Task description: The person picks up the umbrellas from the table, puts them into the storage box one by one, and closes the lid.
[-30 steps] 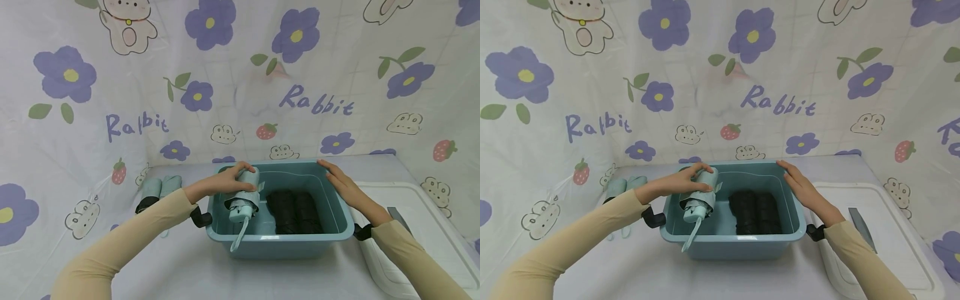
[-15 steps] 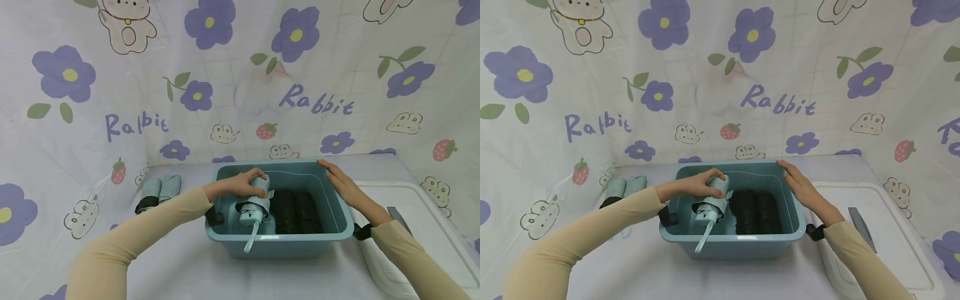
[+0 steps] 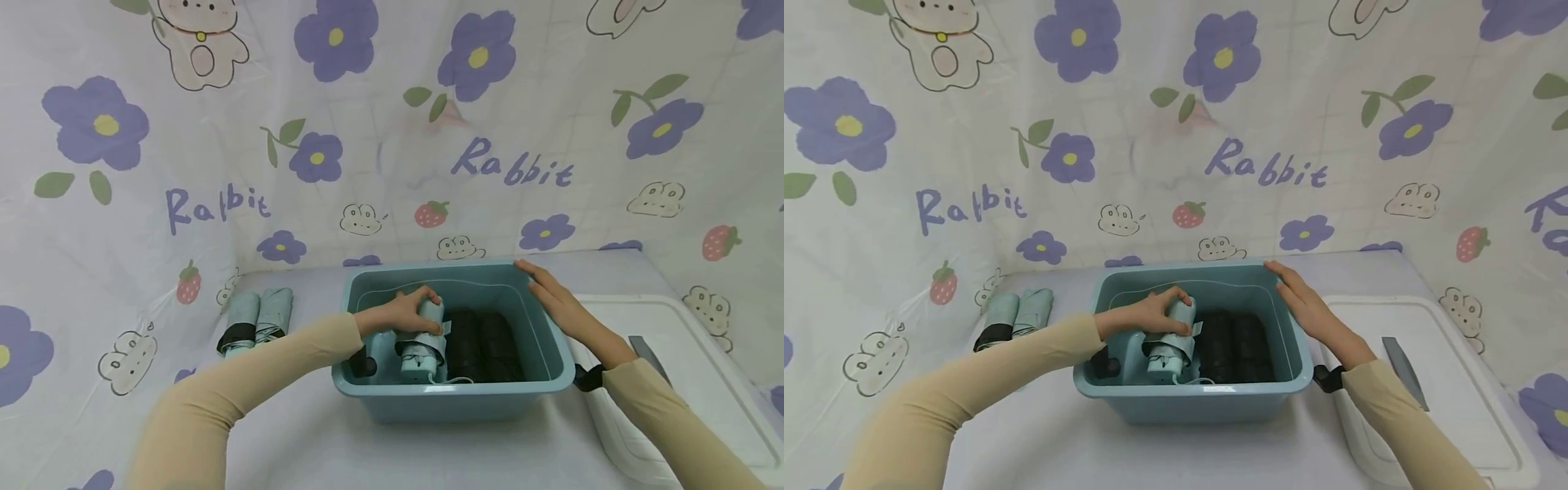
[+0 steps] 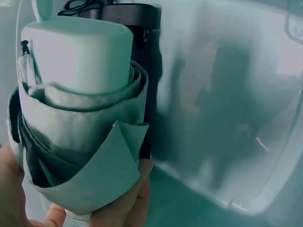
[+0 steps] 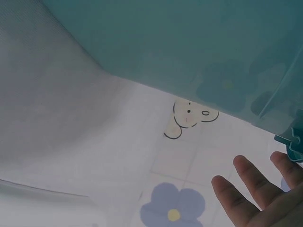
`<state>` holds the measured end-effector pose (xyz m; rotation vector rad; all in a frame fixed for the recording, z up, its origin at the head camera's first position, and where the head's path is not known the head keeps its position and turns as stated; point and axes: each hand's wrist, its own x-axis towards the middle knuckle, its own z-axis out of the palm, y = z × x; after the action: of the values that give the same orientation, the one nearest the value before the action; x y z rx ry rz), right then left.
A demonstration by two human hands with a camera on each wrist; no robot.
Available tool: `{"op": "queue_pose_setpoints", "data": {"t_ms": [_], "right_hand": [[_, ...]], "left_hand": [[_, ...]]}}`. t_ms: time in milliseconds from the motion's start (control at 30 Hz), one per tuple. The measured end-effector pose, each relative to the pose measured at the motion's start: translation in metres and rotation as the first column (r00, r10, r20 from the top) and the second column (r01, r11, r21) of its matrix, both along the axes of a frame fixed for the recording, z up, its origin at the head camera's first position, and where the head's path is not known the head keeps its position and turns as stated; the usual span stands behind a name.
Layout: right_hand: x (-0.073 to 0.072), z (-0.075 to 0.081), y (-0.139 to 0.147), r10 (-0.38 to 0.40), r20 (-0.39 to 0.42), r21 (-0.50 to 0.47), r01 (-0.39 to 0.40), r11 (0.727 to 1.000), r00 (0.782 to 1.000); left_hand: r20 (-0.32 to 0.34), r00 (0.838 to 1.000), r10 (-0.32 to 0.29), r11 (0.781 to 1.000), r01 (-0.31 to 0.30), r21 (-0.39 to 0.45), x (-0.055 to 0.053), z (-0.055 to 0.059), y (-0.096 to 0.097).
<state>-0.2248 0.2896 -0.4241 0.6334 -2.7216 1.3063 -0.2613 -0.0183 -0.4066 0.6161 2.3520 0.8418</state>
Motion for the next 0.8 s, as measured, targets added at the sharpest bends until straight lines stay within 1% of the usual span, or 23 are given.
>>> {"op": "queue_pose_setpoints", "data": {"t_ms": [133,333,467,567,633,800], "right_hand": [[0.001,0.0,0.0,0.0,-0.003,-0.001,0.0,1.0,1.0],[-0.002,-0.001,-0.004,0.015,-0.014,0.004,-0.014,1.0,1.0],[-0.003,0.0,-0.005,0.016,-0.019,0.018,-0.016,1.0,1.0],[-0.003,0.001,-0.004,0.008,-0.018,0.019,-0.008,1.0,1.0],[-0.002,0.0,-0.004,0.007,-0.004,0.012,-0.007,1.0,1.0],[0.002,-0.001,-0.001,0.008,0.012,0.001,-0.008,1.0,1.0]], "left_hand": [[0.017,1.0,0.006,1.0,-0.006,0.002,0.001,-0.009,0.004],[0.058,0.998,0.023,0.999,-0.02,-0.044,0.002,-0.018,0.01],[0.059,0.997,0.042,0.996,-0.037,-0.076,0.002,-0.025,0.014],[0.065,0.997,0.049,0.995,-0.043,-0.093,0.002,-0.034,0.018],[0.075,0.996,0.055,0.994,-0.047,-0.1,0.003,-0.039,0.021],[0.067,0.996,0.051,0.995,-0.045,-0.089,0.006,-0.046,0.025]]}}
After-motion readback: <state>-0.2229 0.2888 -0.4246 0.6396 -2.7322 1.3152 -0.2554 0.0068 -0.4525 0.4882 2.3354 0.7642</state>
